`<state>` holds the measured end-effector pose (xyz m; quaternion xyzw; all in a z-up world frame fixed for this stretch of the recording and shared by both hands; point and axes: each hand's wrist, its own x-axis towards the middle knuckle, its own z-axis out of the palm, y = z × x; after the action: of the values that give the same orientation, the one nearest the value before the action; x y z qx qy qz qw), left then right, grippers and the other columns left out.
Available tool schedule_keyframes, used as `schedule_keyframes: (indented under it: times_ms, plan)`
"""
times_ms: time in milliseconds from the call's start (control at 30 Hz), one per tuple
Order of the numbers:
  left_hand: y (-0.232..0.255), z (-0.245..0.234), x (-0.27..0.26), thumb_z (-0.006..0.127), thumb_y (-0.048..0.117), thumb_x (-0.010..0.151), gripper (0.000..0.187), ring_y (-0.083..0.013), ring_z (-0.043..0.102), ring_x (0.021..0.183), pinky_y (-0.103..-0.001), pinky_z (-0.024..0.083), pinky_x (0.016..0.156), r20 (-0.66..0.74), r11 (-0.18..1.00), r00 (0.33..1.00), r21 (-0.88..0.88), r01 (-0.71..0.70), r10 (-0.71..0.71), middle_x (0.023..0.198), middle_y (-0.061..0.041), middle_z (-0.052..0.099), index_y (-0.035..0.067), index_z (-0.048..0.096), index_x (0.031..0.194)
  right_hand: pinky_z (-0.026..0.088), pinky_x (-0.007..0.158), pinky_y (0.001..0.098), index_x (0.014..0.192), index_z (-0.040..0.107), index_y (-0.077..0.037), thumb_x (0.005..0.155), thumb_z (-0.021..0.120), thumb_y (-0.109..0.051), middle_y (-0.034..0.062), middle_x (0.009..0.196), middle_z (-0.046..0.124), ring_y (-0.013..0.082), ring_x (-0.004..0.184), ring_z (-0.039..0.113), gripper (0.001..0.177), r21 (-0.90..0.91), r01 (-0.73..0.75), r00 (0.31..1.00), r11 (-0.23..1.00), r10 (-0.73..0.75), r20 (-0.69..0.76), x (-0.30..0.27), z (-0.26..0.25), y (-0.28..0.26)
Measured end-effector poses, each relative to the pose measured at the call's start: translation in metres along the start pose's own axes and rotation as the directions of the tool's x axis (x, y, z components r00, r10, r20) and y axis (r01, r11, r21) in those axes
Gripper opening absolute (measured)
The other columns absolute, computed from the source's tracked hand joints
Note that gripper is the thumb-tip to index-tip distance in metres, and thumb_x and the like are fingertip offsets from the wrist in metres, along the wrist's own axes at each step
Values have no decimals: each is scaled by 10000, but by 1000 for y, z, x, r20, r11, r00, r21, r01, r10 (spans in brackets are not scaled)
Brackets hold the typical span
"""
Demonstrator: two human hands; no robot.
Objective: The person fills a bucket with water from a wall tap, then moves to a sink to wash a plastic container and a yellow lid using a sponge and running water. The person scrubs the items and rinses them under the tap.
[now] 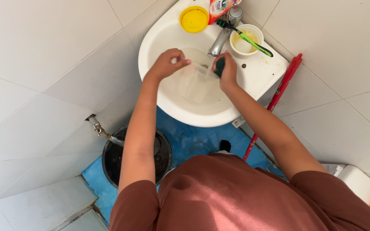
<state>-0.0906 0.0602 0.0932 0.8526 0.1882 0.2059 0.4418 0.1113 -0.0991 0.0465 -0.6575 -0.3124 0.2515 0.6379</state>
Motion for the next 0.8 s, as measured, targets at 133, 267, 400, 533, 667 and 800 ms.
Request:
schedule_keyframes:
  times_ms: [133, 267, 400, 533, 667, 800]
  plan:
    - [-24, -19, -16, 791, 215, 958, 159, -323, 653, 904, -465, 511, 928, -231, 994, 967, 16, -108, 109, 855, -125, 661, 93, 688, 956, 585, 776, 468, 971, 606, -199, 928, 609, -432, 49, 831, 621, 268, 871, 694, 237, 743, -393, 851, 541, 520, 71, -4, -9, -18]
    - [-99, -32, -23, 548, 475, 1064, 286, -211, 619, 873, -357, 575, 726, -323, 870, 821, -326, 370, -470, 940, -53, 601, 201, 631, 1066, 649, 778, 554, 1004, 583, -57, 816, 779, -277, 97, 897, 562, 391, 884, 718, 349, 672, -600, 734, 435, 632, 247, 1, -23, 3]
    - [20, -54, -40, 329, 803, 770, 823, -96, 507, 997, -335, 484, 887, -125, 625, 672, -521, 582, -730, 1087, 63, 485, 216, 528, 1312, 505, 656, 259, 1218, 678, -268, 941, 535, -107, -44, 1198, 646, 85, 725, 496, 351, -551, -363, 766, 751, 577, 282, -17, -18, -50]
    - [-21, -51, -32, 339, 776, 766, 1014, -255, 544, 1133, -555, 573, 888, 27, 346, 637, -822, 453, -770, 1468, -55, 483, 198, 320, 1600, 437, 1076, 504, 1597, 224, -294, 834, 629, -415, 116, 1688, 185, 400, 1438, 376, 873, -894, 165, 764, 417, 519, 383, 15, -8, -2]
    - [35, -63, -43, 286, 727, 812, 911, -319, 645, 1225, -580, 621, 909, -66, 368, 553, -811, 455, -831, 1384, -84, 619, 202, 440, 1541, 165, 1281, 505, 1656, 175, -223, 430, 694, -901, 159, 1729, 12, 360, 1583, 115, 1494, -908, 364, 555, 206, 736, 389, 16, 8, 27]
    - [67, -80, -53, 277, 648, 880, 807, -273, 663, 1214, -558, 640, 905, -119, 394, 563, -829, 397, -818, 1346, -39, 654, 194, 447, 1525, 185, 1276, 415, 1669, 114, -242, 513, 602, -882, 30, 1742, 108, 262, 1599, 144, 1408, -899, 341, 339, 275, 856, 390, -19, 28, -63]
